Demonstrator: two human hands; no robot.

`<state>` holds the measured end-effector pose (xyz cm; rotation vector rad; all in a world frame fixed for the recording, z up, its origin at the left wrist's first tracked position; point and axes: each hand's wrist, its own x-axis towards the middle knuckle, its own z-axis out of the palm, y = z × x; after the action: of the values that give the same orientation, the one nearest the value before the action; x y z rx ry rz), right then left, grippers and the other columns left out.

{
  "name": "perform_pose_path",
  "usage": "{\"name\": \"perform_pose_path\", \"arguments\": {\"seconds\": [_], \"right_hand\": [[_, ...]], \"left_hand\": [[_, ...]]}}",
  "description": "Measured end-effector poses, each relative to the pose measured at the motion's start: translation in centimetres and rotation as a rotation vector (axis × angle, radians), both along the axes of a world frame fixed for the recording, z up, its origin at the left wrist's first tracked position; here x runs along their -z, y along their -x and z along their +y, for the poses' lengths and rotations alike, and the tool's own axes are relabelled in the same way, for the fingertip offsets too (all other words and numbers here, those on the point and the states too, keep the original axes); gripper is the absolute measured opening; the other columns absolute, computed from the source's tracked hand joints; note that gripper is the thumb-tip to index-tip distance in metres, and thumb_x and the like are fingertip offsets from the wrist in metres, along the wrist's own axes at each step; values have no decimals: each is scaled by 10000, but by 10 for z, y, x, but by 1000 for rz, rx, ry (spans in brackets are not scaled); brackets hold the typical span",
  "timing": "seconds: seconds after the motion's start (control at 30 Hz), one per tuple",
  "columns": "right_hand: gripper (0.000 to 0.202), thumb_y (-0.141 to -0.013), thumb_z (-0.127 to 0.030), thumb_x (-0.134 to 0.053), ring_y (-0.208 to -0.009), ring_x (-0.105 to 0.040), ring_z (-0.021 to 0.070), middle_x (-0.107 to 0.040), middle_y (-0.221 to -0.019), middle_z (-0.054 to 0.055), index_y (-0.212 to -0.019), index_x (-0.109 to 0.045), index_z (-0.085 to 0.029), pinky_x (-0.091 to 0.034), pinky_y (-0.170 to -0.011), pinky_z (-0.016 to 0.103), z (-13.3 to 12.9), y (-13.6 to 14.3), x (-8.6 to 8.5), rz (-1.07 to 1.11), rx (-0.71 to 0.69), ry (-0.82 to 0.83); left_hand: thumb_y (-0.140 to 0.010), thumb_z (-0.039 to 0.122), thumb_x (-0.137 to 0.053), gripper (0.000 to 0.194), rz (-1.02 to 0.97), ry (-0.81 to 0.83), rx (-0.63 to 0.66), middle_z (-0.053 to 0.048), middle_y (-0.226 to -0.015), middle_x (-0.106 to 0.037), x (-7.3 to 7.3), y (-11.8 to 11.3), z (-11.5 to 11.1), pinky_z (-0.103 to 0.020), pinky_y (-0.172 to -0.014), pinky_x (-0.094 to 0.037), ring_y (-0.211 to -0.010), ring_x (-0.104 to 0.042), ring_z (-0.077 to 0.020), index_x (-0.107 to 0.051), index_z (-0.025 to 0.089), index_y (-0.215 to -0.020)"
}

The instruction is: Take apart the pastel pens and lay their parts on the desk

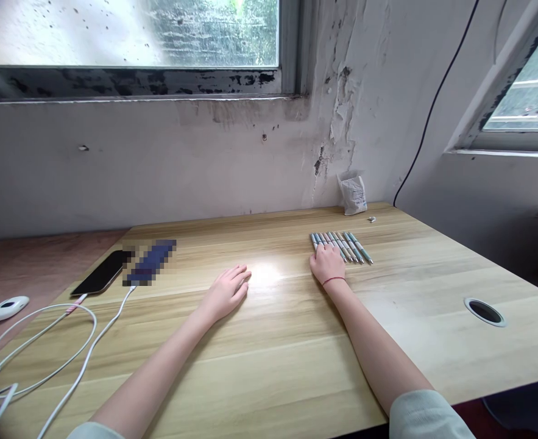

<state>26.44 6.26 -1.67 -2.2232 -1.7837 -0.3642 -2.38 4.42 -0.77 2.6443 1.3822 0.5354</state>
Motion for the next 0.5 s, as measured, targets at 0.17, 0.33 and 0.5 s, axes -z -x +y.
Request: {"name": "perform_pose_path", "arguments": {"seconds": [0.17,0.33,0.5], "right_hand": [[229,-840,-184,-422,-883,-539,281,-628,-934,181,-930,-616,-103,-371,-759,356,-1,8,1,-7,-48,23],[199,-837,-137,-423,-850,-559,255,-639,-891,155,-907,-609,-128,-373,-731,330,-3,15,-1,25,-92,17],[196,-867,-159,-416,-851,-575,217,-651,-909,115,-908,-607,-142,-417,-745,299,-12,40,-11,281,-345,-94]], "left_hand": [[-891,292,-375,364,0,-4,-3,-65,-1329,-511,-1,0,-1,-434,-1075,-317,-1265,-420,-235,-584,210,-1177],[-894,289,-365,362,13,-16,11,-72,-1314,-522,1,1,1,-428,-1066,-328,-1256,-427,-237,-581,206,-1173],[-898,282,-368,423,-28,-161,-28,-110,-1403,-401,-2,0,-4,-401,-1066,-323,-1320,-324,-243,-464,175,-1296]]}}
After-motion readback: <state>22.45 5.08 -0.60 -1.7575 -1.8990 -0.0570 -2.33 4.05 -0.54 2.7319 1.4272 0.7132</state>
